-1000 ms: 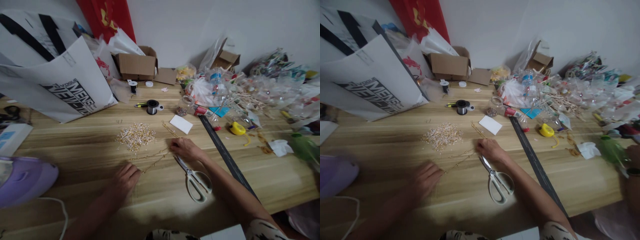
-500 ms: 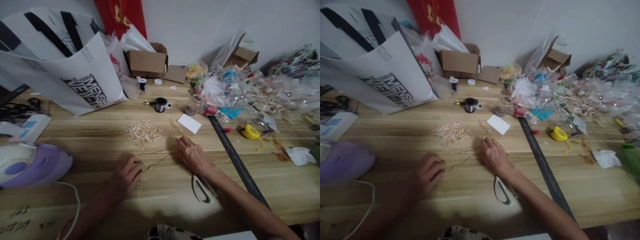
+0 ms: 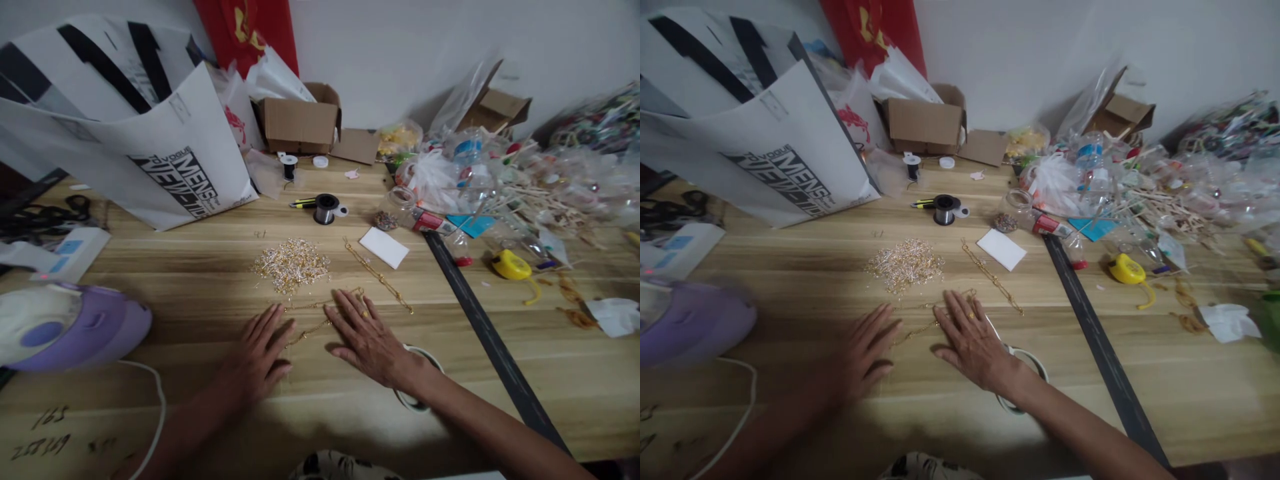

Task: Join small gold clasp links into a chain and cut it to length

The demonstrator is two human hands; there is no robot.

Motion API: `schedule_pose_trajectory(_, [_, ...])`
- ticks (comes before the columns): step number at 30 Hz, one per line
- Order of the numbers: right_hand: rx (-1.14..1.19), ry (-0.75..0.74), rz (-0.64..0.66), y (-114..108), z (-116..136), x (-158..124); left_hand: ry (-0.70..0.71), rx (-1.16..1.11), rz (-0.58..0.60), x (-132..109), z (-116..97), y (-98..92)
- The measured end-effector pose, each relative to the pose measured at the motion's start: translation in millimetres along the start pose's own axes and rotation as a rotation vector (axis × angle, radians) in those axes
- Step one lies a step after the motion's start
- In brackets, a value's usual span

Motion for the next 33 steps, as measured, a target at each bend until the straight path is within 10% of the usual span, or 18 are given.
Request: schedule_pose_trajectory(33, [-0.023, 0.211, 0.081, 0, -61, -20, 0.072, 0.046, -0.026, -14, -7, -1.8])
Point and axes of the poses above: each hand's wrist, its own x-axis towards the middle knuckle, its own y-axis out of the palm, z = x × y, the point moved 10 cm from there along x, towards the middle knuckle, and after that the axes turned 12 degrees about z, right-handed, at the moved point
